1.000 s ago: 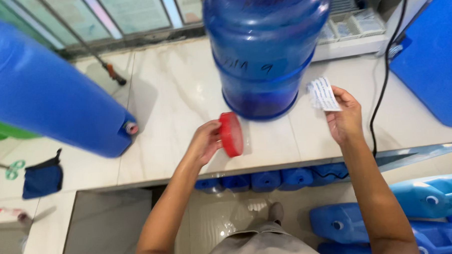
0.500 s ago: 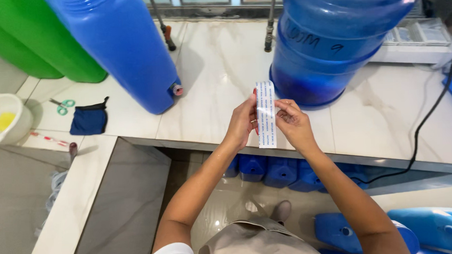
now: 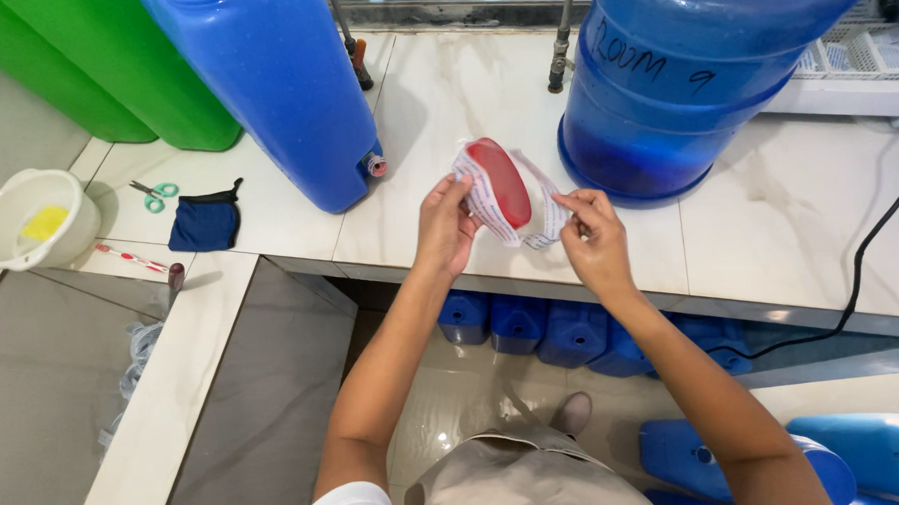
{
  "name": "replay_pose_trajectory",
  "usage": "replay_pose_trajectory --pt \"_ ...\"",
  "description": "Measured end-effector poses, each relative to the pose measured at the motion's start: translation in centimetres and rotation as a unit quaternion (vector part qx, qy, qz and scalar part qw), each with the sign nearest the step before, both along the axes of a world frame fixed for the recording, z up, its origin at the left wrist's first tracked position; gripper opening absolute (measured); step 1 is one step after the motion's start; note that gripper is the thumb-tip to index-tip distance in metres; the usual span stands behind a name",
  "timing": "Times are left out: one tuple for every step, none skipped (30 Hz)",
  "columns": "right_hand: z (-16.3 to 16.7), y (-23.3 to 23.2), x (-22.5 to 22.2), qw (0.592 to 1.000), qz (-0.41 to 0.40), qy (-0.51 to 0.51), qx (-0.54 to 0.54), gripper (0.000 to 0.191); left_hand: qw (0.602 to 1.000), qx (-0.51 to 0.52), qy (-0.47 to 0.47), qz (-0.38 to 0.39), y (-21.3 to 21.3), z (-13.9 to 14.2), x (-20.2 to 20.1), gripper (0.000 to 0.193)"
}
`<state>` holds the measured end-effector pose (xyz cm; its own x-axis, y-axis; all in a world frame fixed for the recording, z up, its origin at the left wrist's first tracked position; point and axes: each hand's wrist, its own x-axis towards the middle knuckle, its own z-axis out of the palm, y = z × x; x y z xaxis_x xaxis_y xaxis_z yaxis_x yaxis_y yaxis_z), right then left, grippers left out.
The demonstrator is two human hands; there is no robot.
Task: The person cleans several large plastic jerrycans by rinsing them with tap water and scrubbing the interiors with a toothbrush. They then use a heat gun to shrink-seal plastic lids onto the containers and place them on a counter.
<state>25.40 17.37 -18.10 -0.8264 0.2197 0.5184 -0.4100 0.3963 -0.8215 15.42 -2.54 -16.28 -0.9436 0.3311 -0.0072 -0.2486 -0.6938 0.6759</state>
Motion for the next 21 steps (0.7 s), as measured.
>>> replay_pose_trajectory --pt "-0.2 -0.2 0.3 0.999 -0.018 0.001 0.028 0.046 1.000 0.015 -0.005 0.007 -0.4 0.3 0.0 0.016" --pt "-0.5 -0.5 0.4 1.000 -0.014 -0.008 0.026 0.048 0.999 0.030 -0.008 0.013 -0.7 0.5 0.0 0.016" --pt "-0.7 -0.7 0.5 1.000 -0.011 -0.017 0.024 0.051 0.999 0.046 -0.013 0.019 -0.8 0.7 0.1 0.016" --pt "-1.0 -0.9 0.3 0.999 -0.008 -0.027 0.021 0.053 0.999 0.046 -0.014 0.014 -0.9 0.9 0.4 0.016" --pt "-1.2 -0.9 0.1 0.999 -0.022 -0.025 0.028 0.054 0.999 0.046 -0.015 0.008 -0.9 1.0 0.6 0.016" --pt "-1.3 -0.9 -0.3 0.998 -0.035 -0.022 0.037 0.056 0.999 0.047 -0.016 0.003 -0.8 1.1 1.0 0.017" --pt "-1.5 -0.7 -0.9 0.998 -0.048 -0.019 0.045 0.057 1.000 0.024 -0.010 -0.008 -0.6 1.3 1.3 0.020" --pt "-1.5 -0.4 -1.4 0.997 -0.053 -0.023 0.041 0.057 1.000 0.001 -0.004 -0.018 -0.5 1.4 1.7 0.022" --pt "-1.6 0.0 -2.1 0.997 -0.057 -0.027 0.037 0.056 0.999 -0.022 0.003 -0.028 -0.3 1.6 2.1 0.025" --pt "-1.6 0.4 -2.7 0.997 -0.061 -0.031 0.033 0.056 0.998 -0.041 0.012 -0.037 -0.1 1.7 2.4 0.025" --pt "-1.7 0.7 -3.2 0.999 -0.039 -0.024 0.012 0.056 0.997 -0.059 0.021 -0.046 0.0 1.9 2.8 0.026" --pt "-1.7 1.0 -3.7 1.000 -0.017 -0.018 -0.008 0.057 0.995 -0.078 0.030 -0.054 0.2 2.1 3.1 0.026" --pt "-1.7 1.1 -4.1 0.999 0.006 -0.014 -0.029 0.057 0.994 -0.085 0.043 -0.060 0.3 2.3 3.4 0.025" --pt "-1.8 1.2 -4.4 1.000 0.011 -0.005 -0.026 0.056 0.992 -0.092 0.056 -0.066 0.3 2.6 3.7 0.024" --pt "-1.8 1.1 -4.6 1.000 0.016 0.004 -0.022 0.056 0.990 -0.099 0.070 -0.073 0.4 2.8 3.9 0.023" --pt "-1.9 1.0 -4.7 1.000 0.021 0.014 -0.018 0.056 0.988 -0.102 0.081 -0.081 0.4 3.0 4.1 0.023" --pt "-1.9 0.8 -4.8 0.998 0.038 0.013 -0.041 0.057 0.986 -0.106 0.092 -0.089 0.4 3.2 4.3 0.023" --pt "-1.8 0.6 -4.8 0.996 0.054 0.013 -0.065 0.058 0.984 -0.109 0.103 -0.097 0.4 3.4 4.4 0.023" --pt "-1.8 0.4 -4.8 0.994 0.070 0.014 -0.088 0.060 0.984 -0.117 0.107 -0.086 0.5 3.6 4.6 0.023" --pt "-1.6 0.4 -4.8 0.984 0.085 0.004 -0.157 0.064 0.983 -0.124 0.111 -0.075 0.5 3.8 4.7 0.023" --pt "-1.4 0.4 -4.8 0.969 0.101 -0.006 -0.224 0.069 0.983 -0.132 0.114 -0.063 0.6 4.0 4.8 0.022"
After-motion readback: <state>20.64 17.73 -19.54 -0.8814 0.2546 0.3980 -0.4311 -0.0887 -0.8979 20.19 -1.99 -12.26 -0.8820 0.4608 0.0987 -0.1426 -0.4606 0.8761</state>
